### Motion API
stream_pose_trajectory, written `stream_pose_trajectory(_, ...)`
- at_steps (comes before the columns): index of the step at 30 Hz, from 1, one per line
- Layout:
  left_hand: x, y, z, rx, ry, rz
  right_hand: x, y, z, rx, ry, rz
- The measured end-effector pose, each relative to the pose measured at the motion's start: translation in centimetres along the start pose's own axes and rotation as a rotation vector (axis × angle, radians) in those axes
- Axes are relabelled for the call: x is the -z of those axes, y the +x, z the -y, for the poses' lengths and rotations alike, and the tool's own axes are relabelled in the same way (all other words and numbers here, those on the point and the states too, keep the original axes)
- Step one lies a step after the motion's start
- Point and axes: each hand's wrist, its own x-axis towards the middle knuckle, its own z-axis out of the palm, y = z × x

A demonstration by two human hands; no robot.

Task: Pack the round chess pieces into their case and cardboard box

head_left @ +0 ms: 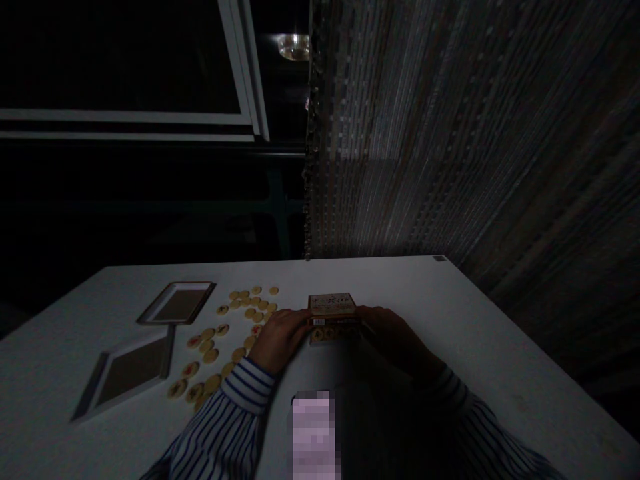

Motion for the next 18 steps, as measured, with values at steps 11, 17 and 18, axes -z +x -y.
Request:
stream_pose_trajectory(11,-0.9,-0.6,0.2,-0.060,0.046,-0.066,-0.9,-0.5,-0.2,0.062,-0.021,-0.059)
stream_pose_trajectory(17,-1.4,-1.0,0.4,-0.073,0.058,-0.084,-1.0,-0.8,-0.3,0.100,-0.052,-0.085)
stream_pose_trajectory(18,-1.5,-1.0,0.4,-0.073,0.056,-0.082,-1.0,-0.8,-0.3,0.103,-0.057,-0.089)
